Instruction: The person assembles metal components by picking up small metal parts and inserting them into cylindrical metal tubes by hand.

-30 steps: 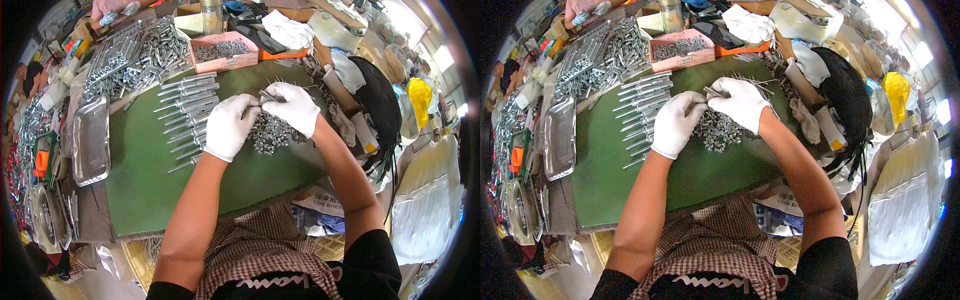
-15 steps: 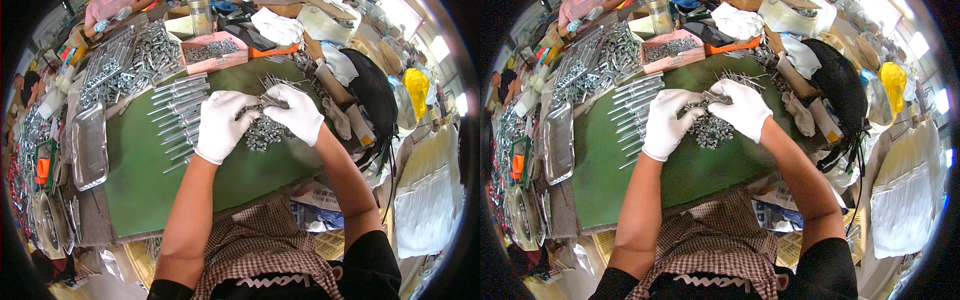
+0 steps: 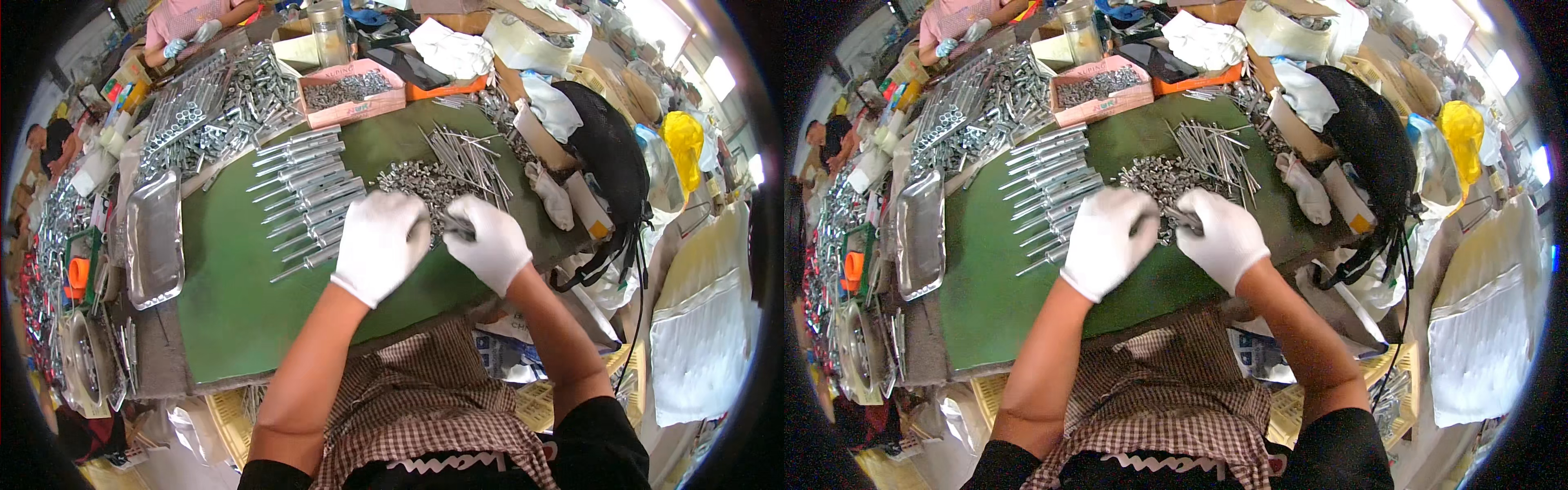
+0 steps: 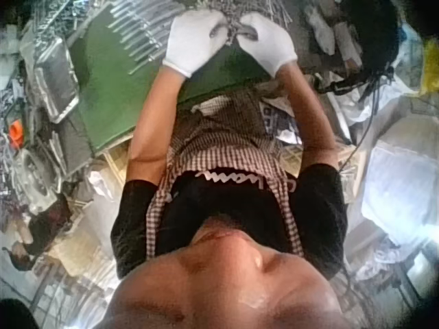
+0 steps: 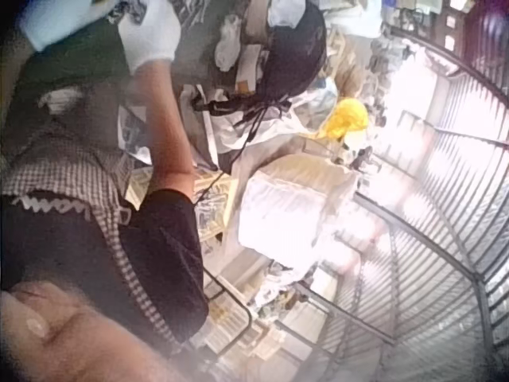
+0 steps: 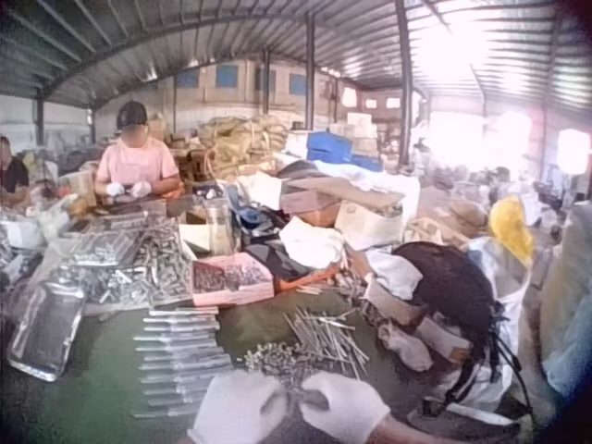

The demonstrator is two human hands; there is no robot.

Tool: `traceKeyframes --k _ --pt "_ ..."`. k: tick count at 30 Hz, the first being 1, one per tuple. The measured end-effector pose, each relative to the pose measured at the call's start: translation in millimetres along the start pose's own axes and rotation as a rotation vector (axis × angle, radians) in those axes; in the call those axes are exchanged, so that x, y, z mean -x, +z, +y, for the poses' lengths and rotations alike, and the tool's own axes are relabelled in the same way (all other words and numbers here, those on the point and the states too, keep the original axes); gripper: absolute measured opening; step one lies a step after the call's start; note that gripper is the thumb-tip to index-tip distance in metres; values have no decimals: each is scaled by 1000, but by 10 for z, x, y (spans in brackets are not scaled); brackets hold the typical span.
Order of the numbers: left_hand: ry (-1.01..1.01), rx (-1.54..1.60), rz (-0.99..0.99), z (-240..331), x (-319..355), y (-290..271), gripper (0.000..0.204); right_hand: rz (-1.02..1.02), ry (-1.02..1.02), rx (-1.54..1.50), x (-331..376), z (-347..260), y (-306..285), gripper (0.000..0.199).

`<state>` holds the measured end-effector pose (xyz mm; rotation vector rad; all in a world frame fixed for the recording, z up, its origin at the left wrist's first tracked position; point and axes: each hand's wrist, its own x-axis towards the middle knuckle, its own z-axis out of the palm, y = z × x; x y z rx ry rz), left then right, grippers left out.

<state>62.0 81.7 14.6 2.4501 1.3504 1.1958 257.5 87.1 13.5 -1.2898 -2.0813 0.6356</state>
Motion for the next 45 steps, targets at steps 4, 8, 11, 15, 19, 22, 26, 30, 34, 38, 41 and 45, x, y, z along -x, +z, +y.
traceKeyframes --k 4,8,11,15,19,22,26,30,34,38,41,45 --pt "-143 -347 -178 199 361 -52 8 9 58 155 253 11 22 19" --pt "-158 -323 -96 168 434 -180 12 154 -3 129 271 4 93 14" --pt "-203 -457 -14 116 525 -396 18 232 15 72 311 91 54 13" --pt "-282 -519 -32 -34 777 -485 24 210 130 -83 135 38 -37 15" --pt "-319 -485 26 -35 831 -460 28 262 25 35 -389 70 -131 26" --pt "-315 -483 62 -58 840 -423 24 221 62 269 -951 380 -213 37" --pt "-318 -441 66 -66 844 -423 22 51 52 439 -1478 552 -130 28" --pt "-309 -394 102 -86 850 -425 22 -71 28 688 -1813 528 -6 23" --pt "-307 -341 110 -81 847 -439 23 -136 -17 616 -1788 241 9 21" --pt "-341 -298 10 -82 854 -452 24 -293 -193 535 -1455 -22 73 22" --pt "-315 -283 45 -89 879 -462 25 -348 -214 387 -1131 -160 151 23" --pt "-315 -282 34 -77 860 -466 24 -402 -255 418 -956 -290 241 25"
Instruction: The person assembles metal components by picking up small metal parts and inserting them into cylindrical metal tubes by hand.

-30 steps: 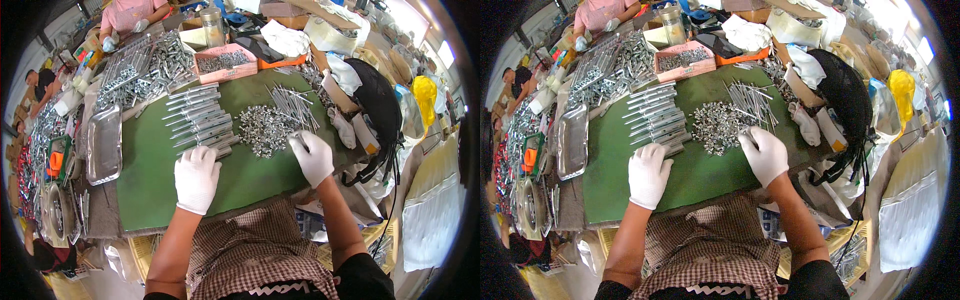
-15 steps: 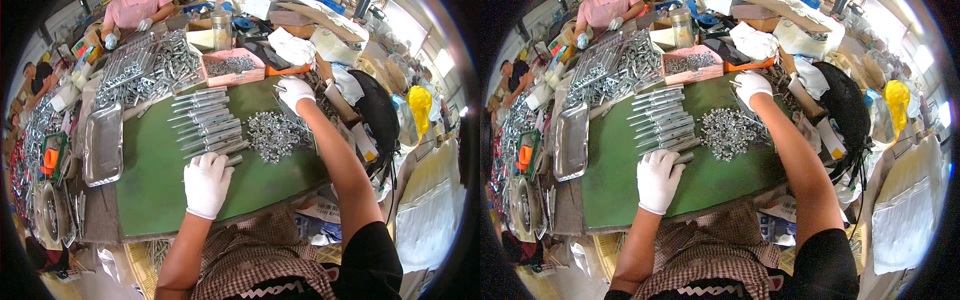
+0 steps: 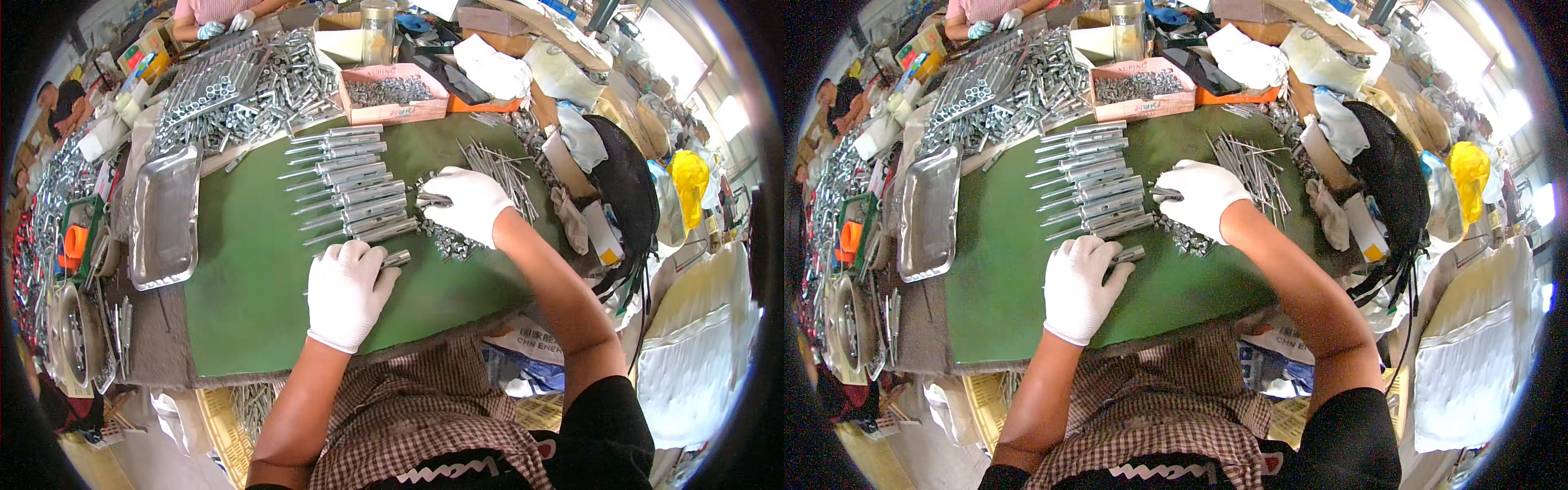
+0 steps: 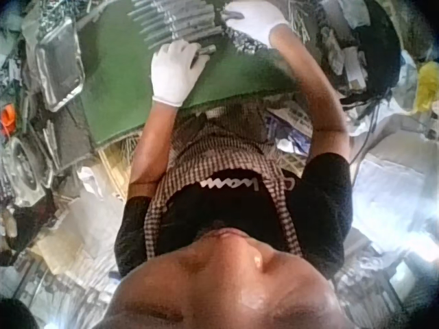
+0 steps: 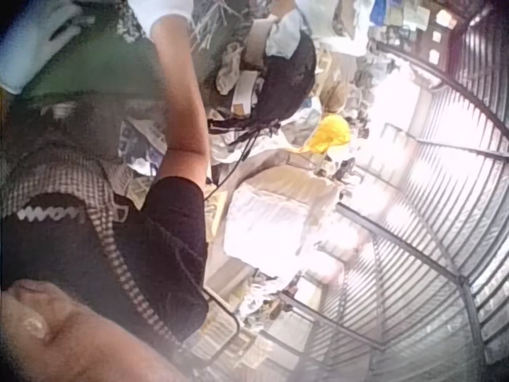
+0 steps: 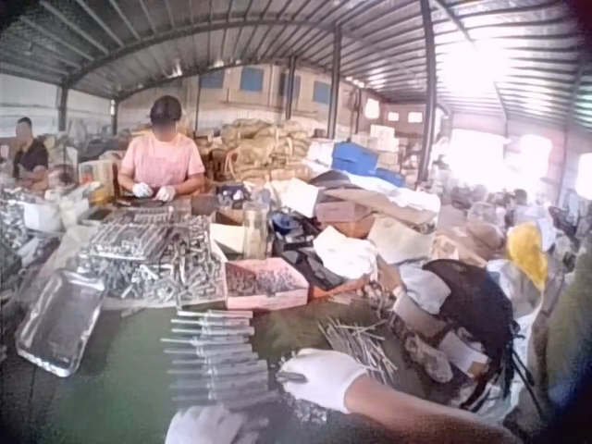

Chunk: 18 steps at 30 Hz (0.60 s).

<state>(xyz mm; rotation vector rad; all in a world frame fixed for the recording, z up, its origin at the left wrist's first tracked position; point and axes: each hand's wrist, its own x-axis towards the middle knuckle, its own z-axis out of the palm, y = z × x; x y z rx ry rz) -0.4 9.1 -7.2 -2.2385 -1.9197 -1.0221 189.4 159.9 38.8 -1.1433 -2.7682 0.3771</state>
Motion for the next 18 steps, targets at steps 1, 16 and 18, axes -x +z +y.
traceKeyframes --k 1,16,18 --pt "3 -5 8 -4 2 9 24 -3 2 -2 -4 -26 15 25" --pt "45 21 32 -27 -1 27 15 -5 121 109 45 -112 96 21" --pt "46 26 21 -24 1 23 15 9 117 90 37 -152 78 20"
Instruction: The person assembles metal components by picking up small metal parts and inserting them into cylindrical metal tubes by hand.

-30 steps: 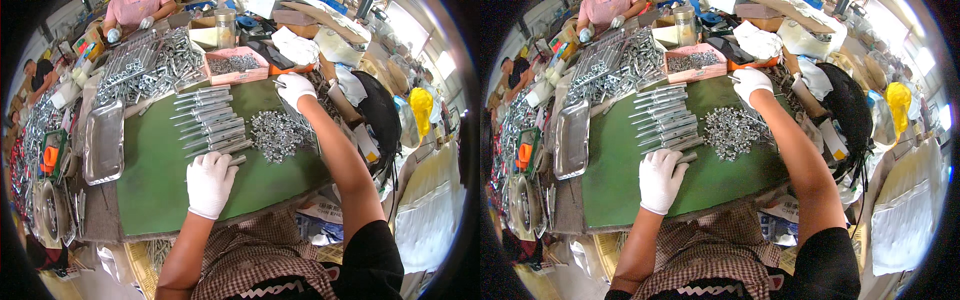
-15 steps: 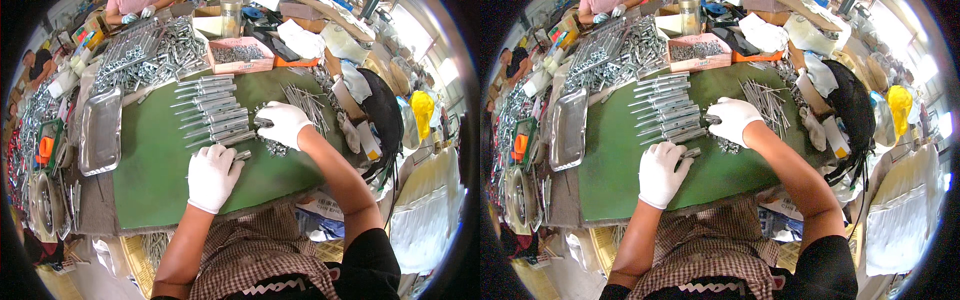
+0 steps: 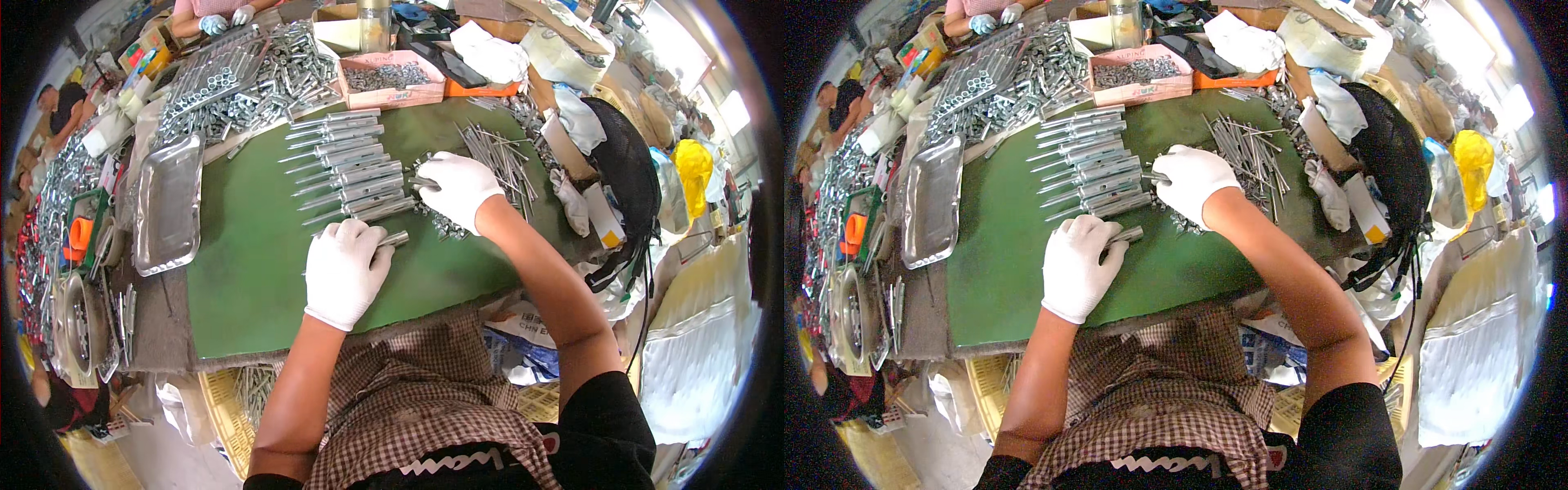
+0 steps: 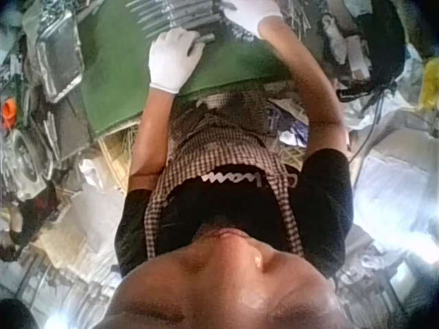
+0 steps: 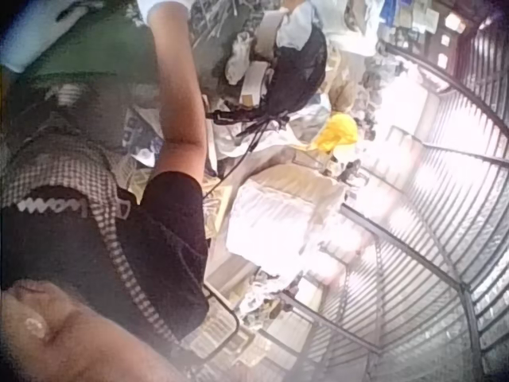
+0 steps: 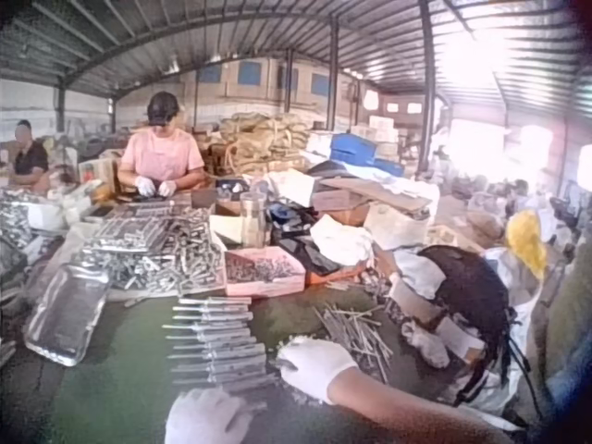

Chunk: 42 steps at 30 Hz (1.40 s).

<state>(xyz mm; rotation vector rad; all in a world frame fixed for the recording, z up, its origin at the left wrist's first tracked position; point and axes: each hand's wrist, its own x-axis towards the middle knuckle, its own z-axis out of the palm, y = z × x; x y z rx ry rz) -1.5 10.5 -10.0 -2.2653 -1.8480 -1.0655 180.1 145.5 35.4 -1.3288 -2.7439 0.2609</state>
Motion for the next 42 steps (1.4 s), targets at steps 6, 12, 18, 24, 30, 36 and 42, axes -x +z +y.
traceKeyframes --k 6,12,18,24,30,36,42 --pt "21 -10 -2 -19 3 15 14 -80 110 109 -143 -167 4 22" --pt "9 -7 -40 8 -23 -8 15 -277 193 166 -277 -236 -134 29" --pt "56 49 -10 -6 -6 -16 16 -72 126 31 30 12 -214 29" --pt "19 42 -130 35 7 -71 19 59 172 -6 889 133 54 21" --pt "96 50 -67 10 107 -209 26 397 146 -350 1217 -59 140 11" --pt "165 -128 -373 161 116 -524 29 285 189 -915 1563 -453 415 30" --pt "285 -190 -387 595 9 -526 33 -53 484 -1443 1442 -555 143 33"
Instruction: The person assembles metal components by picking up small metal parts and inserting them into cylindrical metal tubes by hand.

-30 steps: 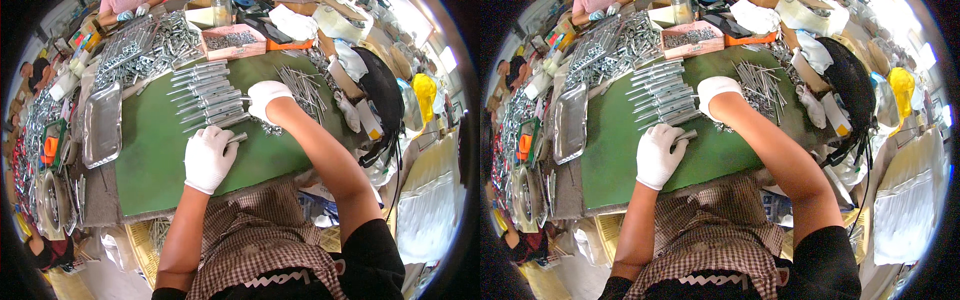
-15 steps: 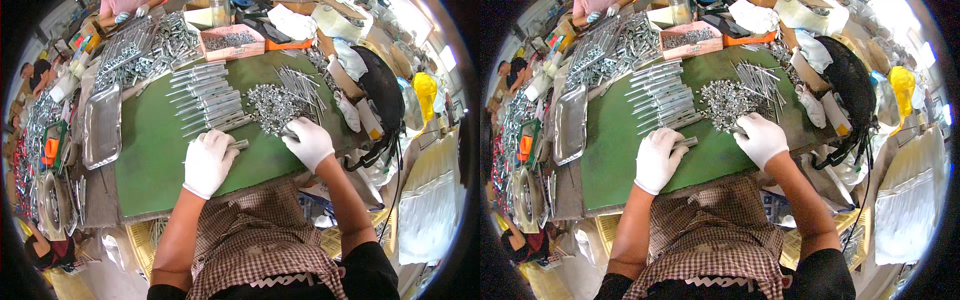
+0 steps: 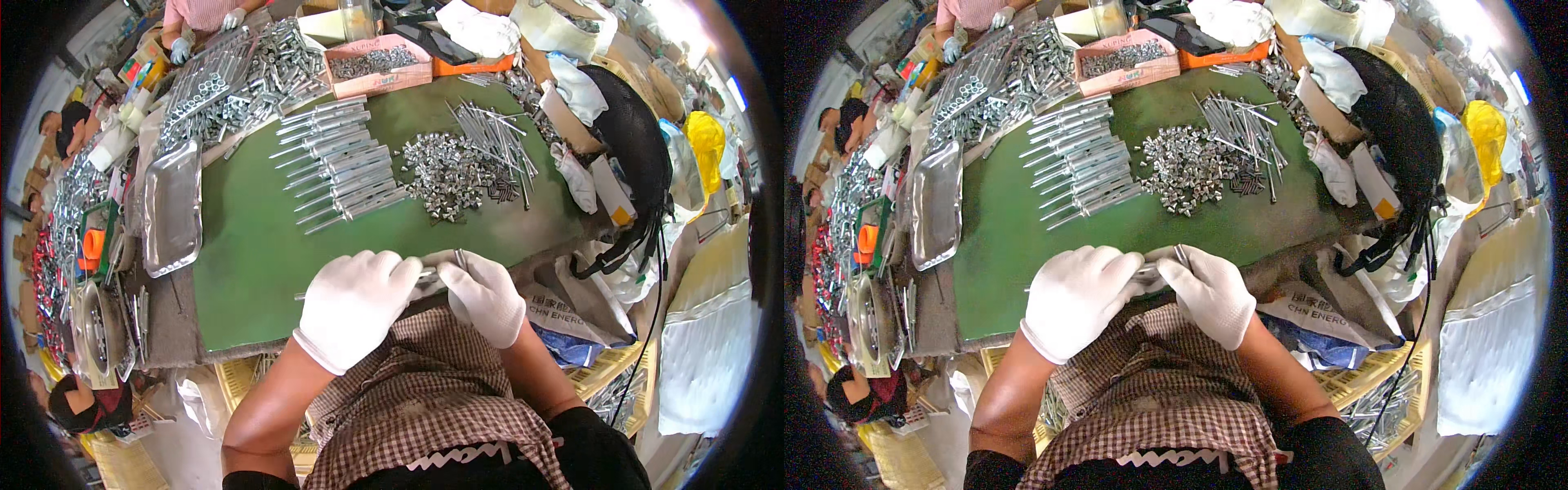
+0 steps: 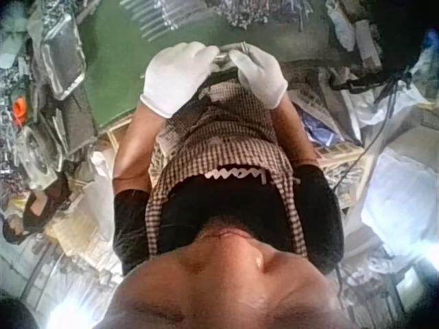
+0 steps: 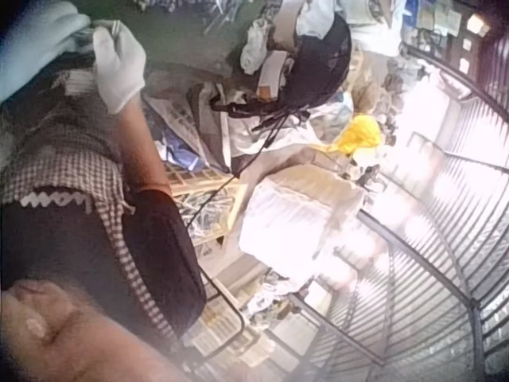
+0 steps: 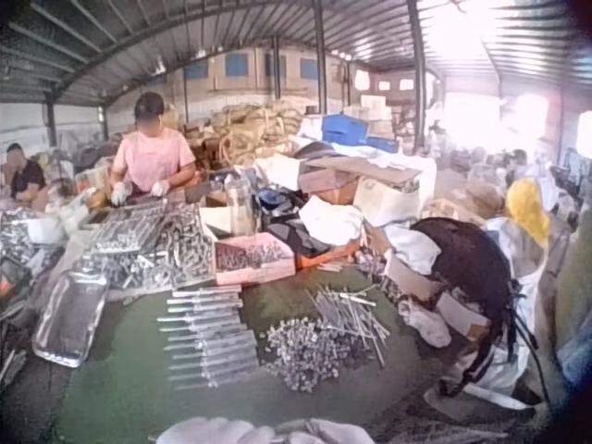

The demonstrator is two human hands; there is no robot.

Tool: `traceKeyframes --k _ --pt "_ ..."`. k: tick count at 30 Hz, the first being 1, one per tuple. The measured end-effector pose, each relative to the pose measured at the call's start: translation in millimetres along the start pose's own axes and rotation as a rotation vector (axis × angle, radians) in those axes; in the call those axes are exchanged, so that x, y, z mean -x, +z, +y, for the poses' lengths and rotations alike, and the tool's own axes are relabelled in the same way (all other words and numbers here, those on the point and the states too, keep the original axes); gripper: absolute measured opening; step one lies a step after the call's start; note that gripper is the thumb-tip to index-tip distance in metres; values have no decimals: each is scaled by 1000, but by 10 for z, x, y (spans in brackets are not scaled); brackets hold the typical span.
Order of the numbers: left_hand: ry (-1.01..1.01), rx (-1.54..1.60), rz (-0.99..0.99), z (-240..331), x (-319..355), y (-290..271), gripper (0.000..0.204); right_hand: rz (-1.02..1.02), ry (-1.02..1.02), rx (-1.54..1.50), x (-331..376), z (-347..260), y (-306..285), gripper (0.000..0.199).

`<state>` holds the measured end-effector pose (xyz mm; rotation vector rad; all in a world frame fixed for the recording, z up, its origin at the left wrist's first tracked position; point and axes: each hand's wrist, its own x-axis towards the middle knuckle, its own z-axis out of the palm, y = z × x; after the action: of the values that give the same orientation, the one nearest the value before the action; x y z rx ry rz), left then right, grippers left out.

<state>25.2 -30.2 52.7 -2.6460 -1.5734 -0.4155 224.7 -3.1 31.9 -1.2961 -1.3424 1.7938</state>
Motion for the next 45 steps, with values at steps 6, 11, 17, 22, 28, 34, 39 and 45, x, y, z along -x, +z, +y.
traceKeyframes --k 6,11,17,22,28,34,39,45 --pt "-55 307 156 -59 106 97 30 55 -227 315 -31 76 -46 22" --pt "-94 328 138 -54 104 137 33 107 -233 298 -52 94 -60 17" --pt "-121 349 161 -17 100 210 31 142 -227 327 -62 66 -70 20" --pt "-131 330 158 21 65 233 28 169 -149 360 -58 60 -105 29" --pt "-128 165 131 82 63 269 22 511 -588 796 -219 203 -286 16" --pt "-248 -7 -3 242 -69 373 21 590 -477 1060 -488 146 -334 17" --pt "-262 47 -57 207 -78 385 23 481 -533 877 -436 206 -406 17" --pt "-277 102 -44 192 -81 366 21 181 -595 860 -244 90 -276 17"
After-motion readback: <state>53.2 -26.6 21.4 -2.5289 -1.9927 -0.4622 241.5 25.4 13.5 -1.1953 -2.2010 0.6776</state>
